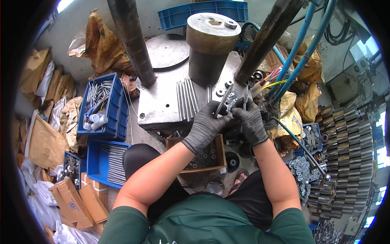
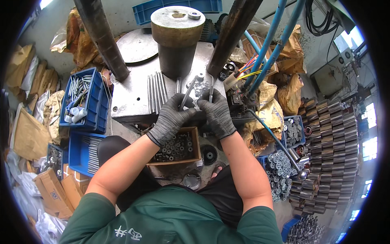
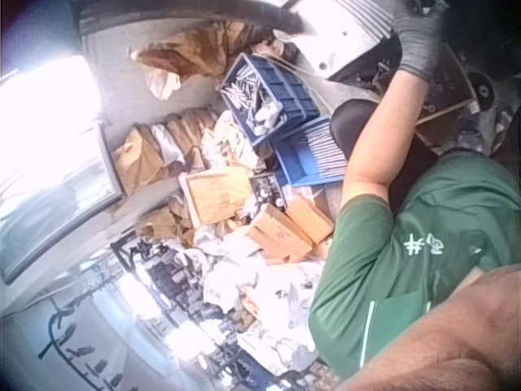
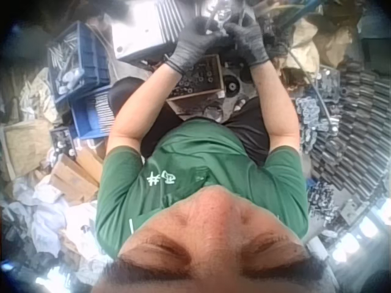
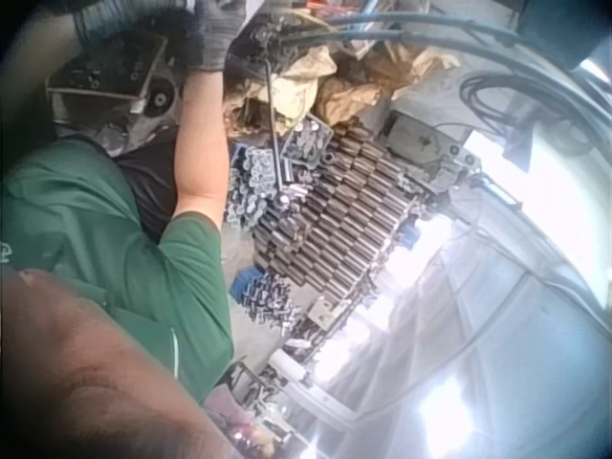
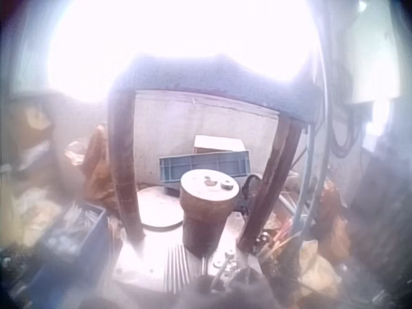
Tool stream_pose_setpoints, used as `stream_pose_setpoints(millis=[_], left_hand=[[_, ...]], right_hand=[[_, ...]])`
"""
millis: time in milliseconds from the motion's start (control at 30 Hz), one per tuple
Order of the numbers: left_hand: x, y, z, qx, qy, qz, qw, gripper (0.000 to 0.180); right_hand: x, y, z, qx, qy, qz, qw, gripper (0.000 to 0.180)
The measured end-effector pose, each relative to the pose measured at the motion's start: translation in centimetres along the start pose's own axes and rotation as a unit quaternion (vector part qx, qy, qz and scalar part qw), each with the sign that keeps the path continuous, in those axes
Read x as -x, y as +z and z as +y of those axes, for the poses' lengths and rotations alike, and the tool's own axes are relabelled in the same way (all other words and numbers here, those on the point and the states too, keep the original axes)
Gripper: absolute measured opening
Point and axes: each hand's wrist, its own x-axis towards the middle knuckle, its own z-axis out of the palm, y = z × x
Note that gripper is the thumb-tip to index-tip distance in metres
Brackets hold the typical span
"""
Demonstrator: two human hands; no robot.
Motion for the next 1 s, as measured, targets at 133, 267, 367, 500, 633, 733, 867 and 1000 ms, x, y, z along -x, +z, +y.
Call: stream_pose_setpoints(millis=[133, 267, 367, 500, 633, 733, 867, 1000], left_hand=[[0.2, -0.1, 0.3, -0.040, 0.015, -0.017, 0.999, 0.027], [0.9, -0.3, 2.5, -0.022, -0.029, -0.046, 0.998, 0.029], [1.1, -0.3, 3.0, -0.075, -0.027, -0.055, 0.995, 0.028], [0.9, -0.5, 2.1, -0.021, -0.028, -0.066, 0.997, 0.024], [0.8, -0.3, 1.8, -0.049, -0.010, -0.056, 0.997, 0.019], [0.8, -0.1, 2.1, 0.001, -0.032, -0.026, 0.999, 0.012], [0.5, -0.7, 2.1, 0.070, -0.065, -0.021, 0.995, 0.010], [0.5, -0.6, 2.0, 0.076, -0.078, -0.020, 0.994, 0.012]], right_hand=[[1.3, 0.5, -1.0, -0.007, 0.024, -0.029, 0.999, 0.018], [1.6, 0.1, -0.8, -0.011, 0.036, -0.033, 0.999, 0.019], [2.0, 0.1, -0.9, -0.067, 0.067, -0.035, 0.995, 0.020], [2.5, 0.1, -1.3, -0.093, 0.083, -0.041, 0.991, 0.019], [2.6, 0.0, -0.5, -0.081, 0.076, -0.046, 0.993, 0.019], [2.7, 0.0, -0.3, -0.070, 0.066, -0.016, 0.995, 0.020], [2.9, 0.2, -0.5, -0.059, 0.027, -0.023, 0.998, 0.021], [2.9, 0.3, 0.0, -0.040, 0.007, -0.027, 0.999, 0.021]])
